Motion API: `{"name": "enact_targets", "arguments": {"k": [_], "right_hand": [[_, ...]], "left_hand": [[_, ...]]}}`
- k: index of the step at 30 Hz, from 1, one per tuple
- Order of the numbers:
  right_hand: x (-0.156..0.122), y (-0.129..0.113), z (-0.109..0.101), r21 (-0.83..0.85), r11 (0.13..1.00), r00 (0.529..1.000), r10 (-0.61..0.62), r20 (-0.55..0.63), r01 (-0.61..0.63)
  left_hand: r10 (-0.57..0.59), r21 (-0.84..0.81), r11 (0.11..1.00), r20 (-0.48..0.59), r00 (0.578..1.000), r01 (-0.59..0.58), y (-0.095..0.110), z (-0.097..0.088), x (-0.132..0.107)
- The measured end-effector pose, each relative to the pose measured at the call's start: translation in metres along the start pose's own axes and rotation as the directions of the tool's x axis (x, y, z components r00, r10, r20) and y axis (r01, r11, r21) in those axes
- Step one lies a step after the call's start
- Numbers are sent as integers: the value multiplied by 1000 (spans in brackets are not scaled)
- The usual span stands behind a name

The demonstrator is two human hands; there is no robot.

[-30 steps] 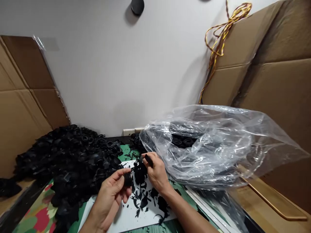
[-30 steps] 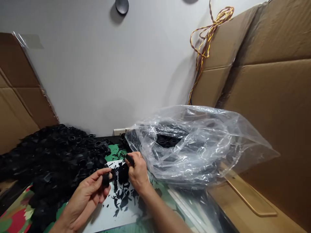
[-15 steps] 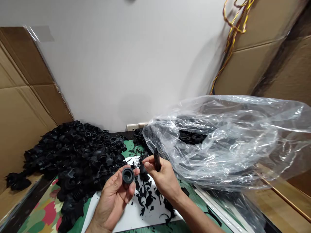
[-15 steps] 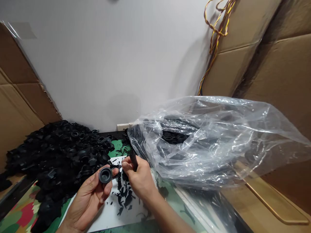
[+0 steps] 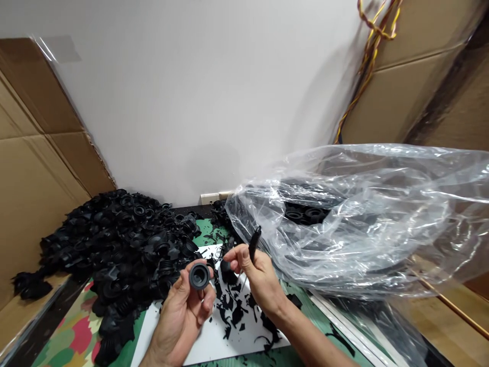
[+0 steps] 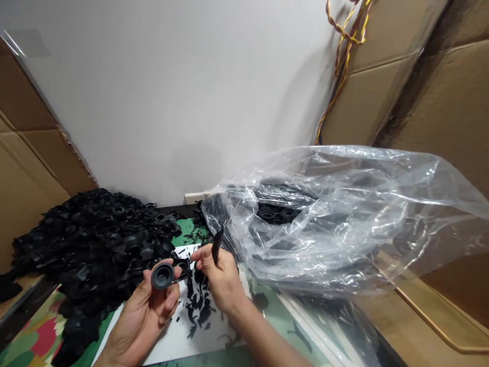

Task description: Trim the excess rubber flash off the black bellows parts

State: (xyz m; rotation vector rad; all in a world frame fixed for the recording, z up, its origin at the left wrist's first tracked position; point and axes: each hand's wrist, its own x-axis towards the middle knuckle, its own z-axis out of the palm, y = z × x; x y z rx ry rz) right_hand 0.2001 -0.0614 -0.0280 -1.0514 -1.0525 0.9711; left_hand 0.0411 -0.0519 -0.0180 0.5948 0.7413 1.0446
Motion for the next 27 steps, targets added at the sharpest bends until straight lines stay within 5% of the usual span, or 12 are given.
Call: {"name": "enact_targets", "arguments": {"k": [17, 27], "right_hand": [[-6, -6, 5, -53, 998, 981, 36, 190, -26], [-9, -8, 9, -80, 990, 959, 134, 252, -117]], "left_hand": [[10, 146, 989, 0, 1000, -10, -3, -4, -2], [368, 514, 800, -12, 930, -310, -6, -7, 6]]}}
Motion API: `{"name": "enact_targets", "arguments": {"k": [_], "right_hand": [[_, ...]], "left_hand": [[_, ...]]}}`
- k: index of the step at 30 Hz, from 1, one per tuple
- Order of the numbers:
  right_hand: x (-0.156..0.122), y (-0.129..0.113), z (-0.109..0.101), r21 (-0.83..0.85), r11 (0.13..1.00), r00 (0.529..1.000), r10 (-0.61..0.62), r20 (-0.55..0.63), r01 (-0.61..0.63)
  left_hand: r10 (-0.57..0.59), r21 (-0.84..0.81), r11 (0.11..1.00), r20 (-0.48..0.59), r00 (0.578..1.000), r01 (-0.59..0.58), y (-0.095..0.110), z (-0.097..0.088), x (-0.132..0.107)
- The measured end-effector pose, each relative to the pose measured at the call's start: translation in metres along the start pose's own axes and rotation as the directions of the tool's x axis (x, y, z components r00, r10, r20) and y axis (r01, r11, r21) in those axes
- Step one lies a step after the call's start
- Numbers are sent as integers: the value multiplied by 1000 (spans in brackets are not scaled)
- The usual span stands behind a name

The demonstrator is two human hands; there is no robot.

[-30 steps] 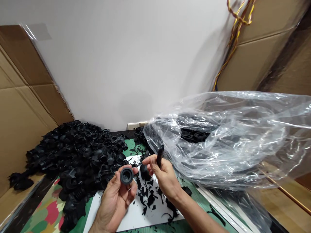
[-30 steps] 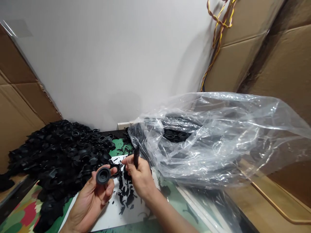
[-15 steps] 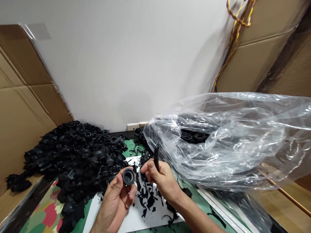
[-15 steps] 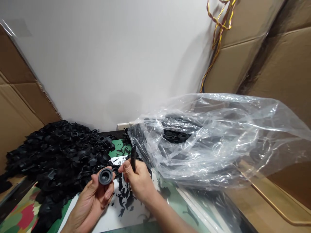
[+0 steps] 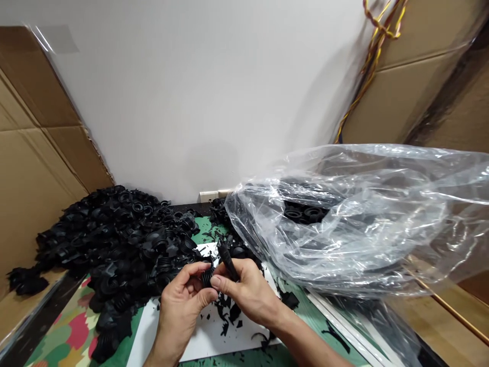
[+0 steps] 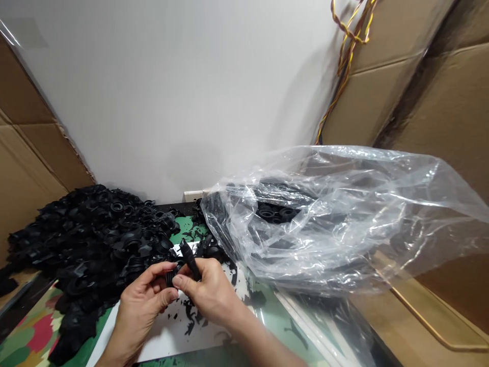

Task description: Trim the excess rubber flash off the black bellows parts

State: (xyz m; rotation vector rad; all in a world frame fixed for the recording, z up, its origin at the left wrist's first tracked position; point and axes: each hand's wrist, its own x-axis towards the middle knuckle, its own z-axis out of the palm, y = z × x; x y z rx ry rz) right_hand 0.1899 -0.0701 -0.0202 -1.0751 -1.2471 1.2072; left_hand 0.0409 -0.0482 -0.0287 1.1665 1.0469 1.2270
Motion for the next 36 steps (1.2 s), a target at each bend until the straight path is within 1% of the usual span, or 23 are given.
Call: {"name": "enact_targets", "arguments": {"k": [3, 5, 7, 9, 11, 13, 15, 16, 18, 20, 22, 24, 26, 28, 30, 31, 33, 36], "right_hand": [[2, 4, 1, 58, 998, 999, 40, -25, -39], [3, 6, 2, 163, 982, 995, 98, -28, -93], [3, 7, 3, 291, 942, 984, 176, -7, -167], [4, 7, 5, 391, 893, 972, 235, 24, -225], [4, 7, 6, 442, 859, 963, 265, 51, -259], [5, 9, 8, 453, 850, 961, 269, 65, -269], [5, 11, 10, 426, 866, 963, 260, 64, -262], [5, 12, 10, 387, 890, 969, 242, 47, -241], [5, 12, 8, 247, 958, 988, 155, -21, -145], [3, 8, 3, 62, 998, 992, 17, -122, -9], [0, 3, -5, -84, 991, 969, -118, -217, 102], [-3, -3, -13, -138, 976, 941, -199, -274, 166], [-4, -6, -18, -84, 981, 940, -191, -281, 174], [-2, -5, -21, 73, 990, 957, -100, -272, 124], [0, -3, -20, 256, 963, 968, -13, -252, 79], [1, -2, -20, 330, 941, 971, 8, -238, 73], [2, -1, -19, 422, 903, 981, 6, -192, 77], [1, 0, -18, 441, 892, 993, -63, -96, 100]], "left_hand": [[53, 79, 996, -14, 999, -51, 4, 1, 1], [79, 103, 992, -51, 996, -73, 6, 1, 0], [58, 92, 995, -98, 993, -49, 7, 1, -1], [12, 60, 998, -120, 993, -5, 9, 1, -3], [-33, 33, 999, -110, 993, 37, 9, 2, -3], [-57, 25, 998, -106, 993, 60, 9, 3, -4], [-58, 53, 997, -110, 992, 64, 8, 2, -3], [-52, 79, 995, -111, 992, 61, 7, 1, -3], [-42, 141, 988, -109, 993, 57, 5, -1, -2], [-37, 184, 981, -108, 994, 56, 4, -2, -2], [-39, 197, 979, -106, 994, 59, 5, -2, -2], [-37, 197, 979, -101, 994, 56, 7, 0, -2], [-26, 197, 979, -94, 995, 44, 9, 2, -3], [-9, 202, 979, -82, 997, 26, 10, 4, -3], [9, 215, 977, -70, 998, 6, 9, 4, -4], [24, 227, 974, -64, 998, -8, 8, 3, -4], [58, 254, 966, -47, 997, -44, 7, 3, -5], [96, 280, 956, -22, 995, -86, 5, 2, -5]]}}
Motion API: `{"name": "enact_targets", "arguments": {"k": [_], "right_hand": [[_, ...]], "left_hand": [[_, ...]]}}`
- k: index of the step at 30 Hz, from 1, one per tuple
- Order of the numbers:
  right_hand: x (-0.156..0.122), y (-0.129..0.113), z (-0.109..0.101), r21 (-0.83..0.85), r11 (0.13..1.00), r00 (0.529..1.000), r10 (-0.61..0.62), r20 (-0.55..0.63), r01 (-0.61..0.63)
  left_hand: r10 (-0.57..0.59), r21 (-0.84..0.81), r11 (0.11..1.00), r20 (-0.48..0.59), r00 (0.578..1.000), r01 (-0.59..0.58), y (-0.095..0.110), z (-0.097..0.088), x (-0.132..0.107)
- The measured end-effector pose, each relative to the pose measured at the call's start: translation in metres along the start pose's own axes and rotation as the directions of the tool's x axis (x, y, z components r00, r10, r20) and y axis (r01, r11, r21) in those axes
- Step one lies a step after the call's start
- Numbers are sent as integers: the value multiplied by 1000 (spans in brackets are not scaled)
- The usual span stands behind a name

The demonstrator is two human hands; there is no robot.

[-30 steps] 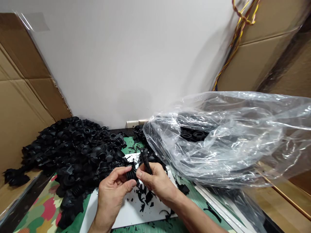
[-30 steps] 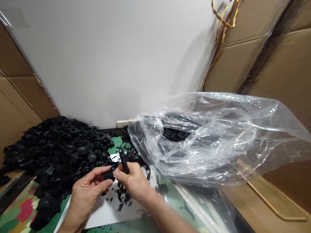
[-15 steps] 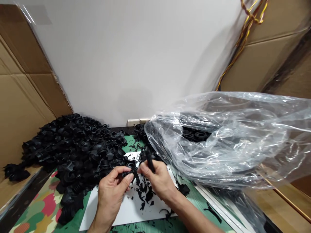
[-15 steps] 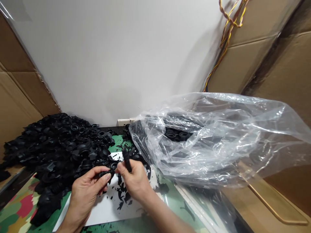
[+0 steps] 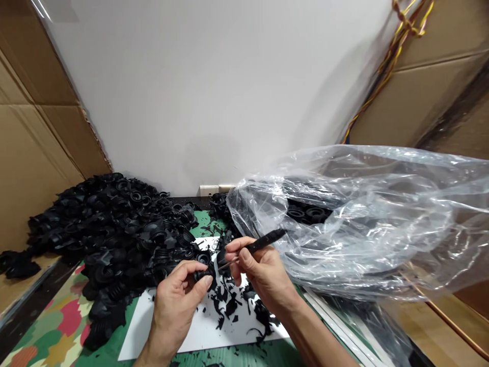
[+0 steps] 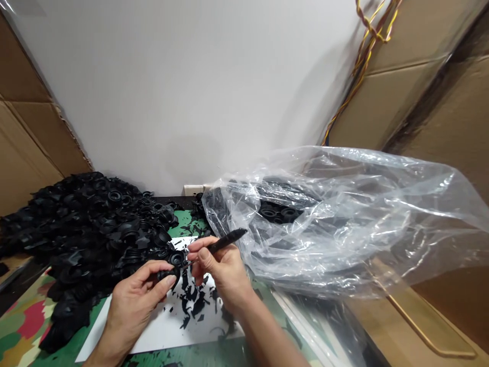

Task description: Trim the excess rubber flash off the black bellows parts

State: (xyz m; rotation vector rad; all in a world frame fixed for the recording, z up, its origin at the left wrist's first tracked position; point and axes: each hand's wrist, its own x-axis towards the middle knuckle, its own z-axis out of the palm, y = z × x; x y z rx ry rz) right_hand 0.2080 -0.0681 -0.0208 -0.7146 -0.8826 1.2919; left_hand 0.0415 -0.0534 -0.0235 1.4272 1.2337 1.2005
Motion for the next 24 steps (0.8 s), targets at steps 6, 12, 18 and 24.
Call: {"name": "enact_targets", "arguments": {"k": [6, 12, 18, 24], "right_hand": [[-2, 0, -3, -185, 981, 991, -41, 127, 64], [-2, 1, -6, -253, 967, 999, -31, 22, 35], [-1, 3, -5, -237, 968, 996, -63, 69, 78], [0, 8, -7, -292, 951, 990, -68, 122, 102]], "left_hand": [[25, -8, 1000, 3, 1000, -25, 1, 0, -1], [38, 13, 999, 16, 999, -39, -1, 0, -1], [62, 32, 998, 44, 997, -63, -4, -1, -1], [116, 46, 992, 64, 991, -119, -6, -2, 1]]}}
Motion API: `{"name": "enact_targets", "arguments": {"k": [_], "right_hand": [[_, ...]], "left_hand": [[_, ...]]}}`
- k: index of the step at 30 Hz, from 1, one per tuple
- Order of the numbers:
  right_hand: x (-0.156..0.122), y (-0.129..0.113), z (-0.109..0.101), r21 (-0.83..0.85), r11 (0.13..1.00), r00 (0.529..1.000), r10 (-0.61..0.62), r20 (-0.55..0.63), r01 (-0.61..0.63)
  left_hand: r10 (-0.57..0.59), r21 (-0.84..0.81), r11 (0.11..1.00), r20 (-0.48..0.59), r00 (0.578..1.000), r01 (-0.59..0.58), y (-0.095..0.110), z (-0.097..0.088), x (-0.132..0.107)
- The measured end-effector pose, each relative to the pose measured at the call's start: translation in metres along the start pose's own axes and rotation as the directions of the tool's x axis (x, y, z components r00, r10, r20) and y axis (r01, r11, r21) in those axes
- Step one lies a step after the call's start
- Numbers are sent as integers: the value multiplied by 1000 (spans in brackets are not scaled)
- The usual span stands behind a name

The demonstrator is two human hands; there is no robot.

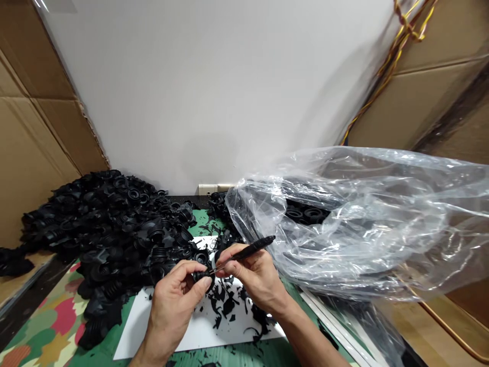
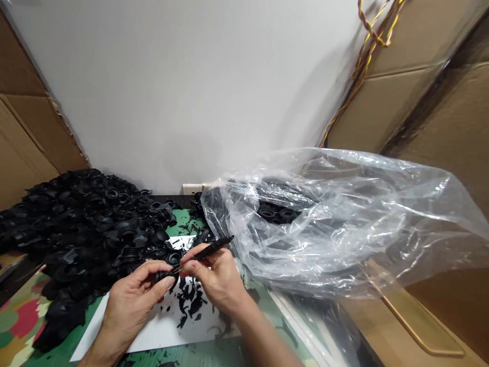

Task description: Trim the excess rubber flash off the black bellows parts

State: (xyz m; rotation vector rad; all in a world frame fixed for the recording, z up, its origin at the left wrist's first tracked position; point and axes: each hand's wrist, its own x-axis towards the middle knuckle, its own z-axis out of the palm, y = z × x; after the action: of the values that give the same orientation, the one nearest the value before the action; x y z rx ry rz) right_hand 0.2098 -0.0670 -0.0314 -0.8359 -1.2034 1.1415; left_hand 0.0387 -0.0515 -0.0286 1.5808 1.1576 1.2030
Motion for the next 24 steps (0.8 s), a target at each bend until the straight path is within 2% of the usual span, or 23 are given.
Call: {"name": "enact_targets", "arguments": {"k": [3, 5, 7, 8, 9, 10, 11, 13, 15, 18, 24], "right_hand": [[-2, -1, 3, -94, 992, 997, -82, 8, 82], [-3, -4, 5, -255, 932, 964, -266, 0, 257], [-2, -6, 2, -440, 781, 867, -498, -7, 444], [-1, -6, -1, -512, 704, 811, -584, -24, 492], [1, -5, -5, -557, 665, 771, -633, -67, 498], [3, -4, -10, -573, 678, 758, -636, -142, 461], [5, -3, -14, -553, 731, 772, -594, -227, 399], [8, 1, -19, -423, 873, 844, -404, -352, 242], [9, 3, -19, -267, 957, 911, -206, -359, 111], [7, 2, -12, -116, 993, 961, -60, -272, 30], [4, -1, -1, 79, 997, 985, 22, -170, -9]], "left_hand": [[-8, -18, 1000, 3, 1000, 8, 0, 1, 0], [-17, -30, 999, 11, 1000, 17, 0, 3, -2], [-13, -26, 1000, 17, 1000, 14, 0, 4, -3], [-7, -19, 1000, 10, 1000, 7, 0, 5, -4], [0, -10, 1000, -6, 1000, 0, -1, 5, -4], [6, -3, 1000, -28, 1000, -6, -1, 5, -4], [12, 0, 1000, -54, 998, -12, -2, 5, -4], [25, -2, 1000, -88, 996, -26, -3, 5, -3], [42, -1, 999, -100, 994, -43, -3, 4, -2], [58, 18, 998, -106, 993, -56, -5, 4, -2], [87, 44, 996, -121, 989, -82, -9, 3, -3]]}}
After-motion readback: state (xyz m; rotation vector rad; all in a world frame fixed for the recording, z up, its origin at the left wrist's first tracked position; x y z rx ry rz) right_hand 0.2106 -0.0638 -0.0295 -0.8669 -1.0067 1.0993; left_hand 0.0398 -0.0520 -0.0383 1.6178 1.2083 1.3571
